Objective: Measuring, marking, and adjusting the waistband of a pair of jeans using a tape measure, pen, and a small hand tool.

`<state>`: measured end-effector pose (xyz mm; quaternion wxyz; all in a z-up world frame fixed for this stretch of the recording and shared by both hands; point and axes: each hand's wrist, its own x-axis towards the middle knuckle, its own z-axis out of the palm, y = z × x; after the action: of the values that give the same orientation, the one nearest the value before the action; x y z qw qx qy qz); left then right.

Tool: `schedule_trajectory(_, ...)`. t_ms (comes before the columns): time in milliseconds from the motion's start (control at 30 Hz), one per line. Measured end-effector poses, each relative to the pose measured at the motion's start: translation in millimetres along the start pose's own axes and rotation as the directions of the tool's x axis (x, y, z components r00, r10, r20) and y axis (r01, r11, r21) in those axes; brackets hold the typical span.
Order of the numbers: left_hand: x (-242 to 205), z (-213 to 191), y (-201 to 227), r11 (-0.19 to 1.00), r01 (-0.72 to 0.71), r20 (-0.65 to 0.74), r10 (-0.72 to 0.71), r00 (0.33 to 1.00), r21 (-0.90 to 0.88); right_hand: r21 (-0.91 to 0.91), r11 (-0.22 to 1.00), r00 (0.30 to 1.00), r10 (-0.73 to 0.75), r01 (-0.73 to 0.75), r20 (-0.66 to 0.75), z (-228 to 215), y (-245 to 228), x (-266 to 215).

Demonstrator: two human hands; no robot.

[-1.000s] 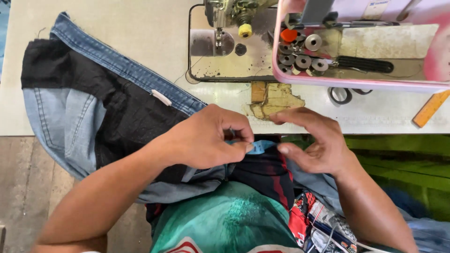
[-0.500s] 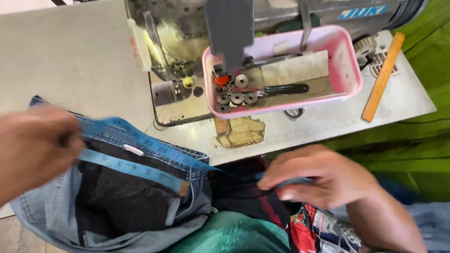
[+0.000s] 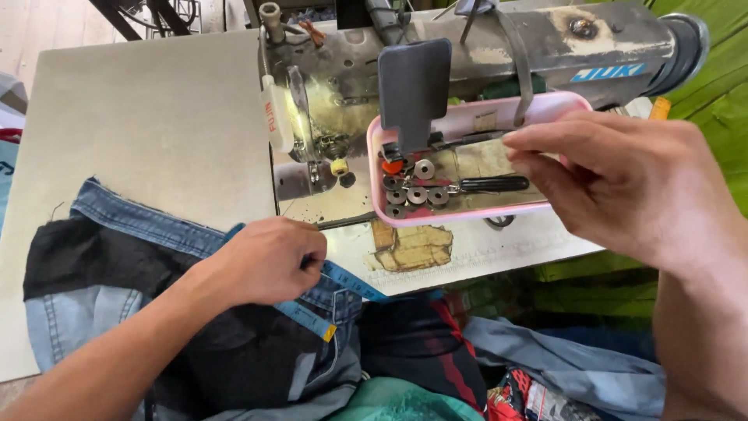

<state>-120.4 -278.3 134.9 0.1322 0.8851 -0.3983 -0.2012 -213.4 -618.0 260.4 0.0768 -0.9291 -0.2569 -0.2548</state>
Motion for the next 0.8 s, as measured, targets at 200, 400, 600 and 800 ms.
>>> schedule_trajectory(200, 46, 6, -13, 0.99, 0.063, 0.075, -0.054, 0.996, -0.123, 0.031, 0.998, 0.958, -0.053, 0.046, 0.282, 21, 21, 25)
schedule_trajectory(400, 54, 33, -41, 0.955, -0.103, -0.034, 0.097, 0.995, -0.278, -0.138, 0.981, 0.932, -0.076, 0.133, 0.355, 44, 21, 38)
schedule_trajectory(600, 50, 23, -58, 0.913, -0.148, -0.1, 0.118, 0.988, -0.381, -0.104, 0.99, 0.878, -0.03, 0.09, 0.478, 58, 17, 51)
schedule_trajectory(800, 45, 19, -84, 0.96, -0.059, -0.162, 0.015, 0.987, -0.272, -0.259, 0.966, 0.712, 0.184, -0.004, 0.677, 54, 17, 63)
